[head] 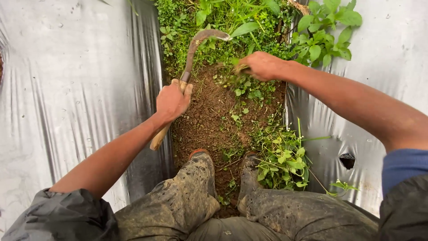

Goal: Weeding a garden bed using a hand sickle and manual pulling

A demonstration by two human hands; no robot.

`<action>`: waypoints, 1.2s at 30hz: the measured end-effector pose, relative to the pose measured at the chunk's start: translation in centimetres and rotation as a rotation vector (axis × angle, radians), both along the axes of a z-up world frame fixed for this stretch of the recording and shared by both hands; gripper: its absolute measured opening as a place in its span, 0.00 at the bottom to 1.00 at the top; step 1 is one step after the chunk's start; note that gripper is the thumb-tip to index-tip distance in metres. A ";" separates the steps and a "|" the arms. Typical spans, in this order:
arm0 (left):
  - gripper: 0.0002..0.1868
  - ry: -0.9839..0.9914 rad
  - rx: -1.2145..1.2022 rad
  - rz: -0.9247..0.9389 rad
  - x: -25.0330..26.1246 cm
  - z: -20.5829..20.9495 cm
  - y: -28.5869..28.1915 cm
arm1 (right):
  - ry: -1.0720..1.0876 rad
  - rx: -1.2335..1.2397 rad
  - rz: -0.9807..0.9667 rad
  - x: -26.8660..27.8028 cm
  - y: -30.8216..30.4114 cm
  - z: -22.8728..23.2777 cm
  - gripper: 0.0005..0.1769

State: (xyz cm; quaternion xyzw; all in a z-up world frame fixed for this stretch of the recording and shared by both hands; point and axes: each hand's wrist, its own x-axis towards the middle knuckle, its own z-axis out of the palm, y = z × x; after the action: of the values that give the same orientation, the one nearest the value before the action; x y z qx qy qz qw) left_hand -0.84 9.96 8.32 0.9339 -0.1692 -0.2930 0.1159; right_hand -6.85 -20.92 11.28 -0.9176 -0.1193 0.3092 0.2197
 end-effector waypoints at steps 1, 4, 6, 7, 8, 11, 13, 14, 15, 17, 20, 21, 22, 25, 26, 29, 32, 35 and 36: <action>0.25 0.015 0.013 -0.020 -0.1 0.0 0.0 | 0.023 0.060 -0.142 -0.6 -0.7 0.9 0.14; 0.26 0.033 0.037 -0.054 -0.4 -1.1 0.2 | -0.017 0.176 -0.402 -2.8 -2.7 -0.1 0.13; 0.26 0.029 0.051 -0.077 -0.4 -1.9 0.1 | -0.088 0.233 -0.529 -2.9 -4.1 -0.3 0.11; 0.27 0.019 0.057 -0.046 -0.6 -2.1 -0.1 | -0.143 0.303 -0.741 -2.5 -4.7 0.5 0.14; 0.27 0.009 0.064 -0.015 -0.8 -2.3 -0.4 | -0.196 0.372 -0.955 -2.2 -5.4 1.3 0.19; 0.26 0.050 0.048 -0.025 -0.9 -1.7 -1.5 | -0.538 0.244 -0.847 -0.9 -13.3 -4.6 0.21; 0.26 0.026 0.036 -0.031 -0.8 -1.9 -2.1 | -0.463 0.267 -0.866 -1.7 -11.1 -1.1 0.12; 0.27 0.006 0.026 -0.025 -0.8 -2.0 -2.4 | -0.383 0.295 -0.874 -2.1 -10.1 0.6 0.13; 0.27 0.004 0.024 -0.037 -0.9 -1.8 -2.9 | -0.388 0.291 -0.885 -2.8 -8.6 2.3 0.13; 0.25 -0.010 0.025 -0.053 -0.9 -1.5 -3.6 | -0.238 0.227 -0.912 -3.8 -5.4 5.4 0.24; 0.22 0.015 0.045 -0.093 -0.7 -2.1 -4.3 | -0.050 0.063 -0.765 -4.9 -3.1 5.7 0.20; 0.22 0.017 0.047 -0.094 -1.0 -1.2 -4.5 | -0.047 0.065 -0.766 -5.7 -1.9 6.0 0.20; 0.25 0.033 0.048 -0.118 -1.2 -0.3 -4.8 | -0.101 0.036 -0.607 -6.4 -0.6 6.3 0.16; 0.29 0.034 0.066 -0.158 -1.2 -0.2 -4.7 | -0.178 -0.040 -0.269 -7.0 3.3 4.3 0.15; 0.31 0.023 0.083 -0.174 -1.1 -0.6 -4.4 | -0.200 -0.090 -0.091 -7.0 4.8 3.2 0.19; 0.34 0.025 0.105 -0.157 -1.4 -0.1 -4.1 | -0.255 -0.250 0.286 -6.7 7.7 -7.0 0.20; 0.34 0.053 0.102 -0.086 -1.5 1.0 -3.6 | -0.378 -0.297 0.275 -6.7 9.2 -5.1 0.22; 0.33 0.070 0.130 -0.067 -1.9 -0.8 -2.6 | -0.382 -0.641 0.346 -3.9 8.4 -20.8 0.37; 0.33 0.068 0.136 -0.062 -2.0 -0.6 -2.4 | -0.387 -0.635 0.349 -3.2 7.9 -20.7 0.37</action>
State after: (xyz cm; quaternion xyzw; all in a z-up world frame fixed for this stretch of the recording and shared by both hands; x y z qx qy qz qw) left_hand -2.84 7.60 7.68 0.9234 -0.1737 -0.3387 0.0489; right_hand -10.09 -13.00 -9.42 -0.9469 -0.2108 0.1851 -0.1568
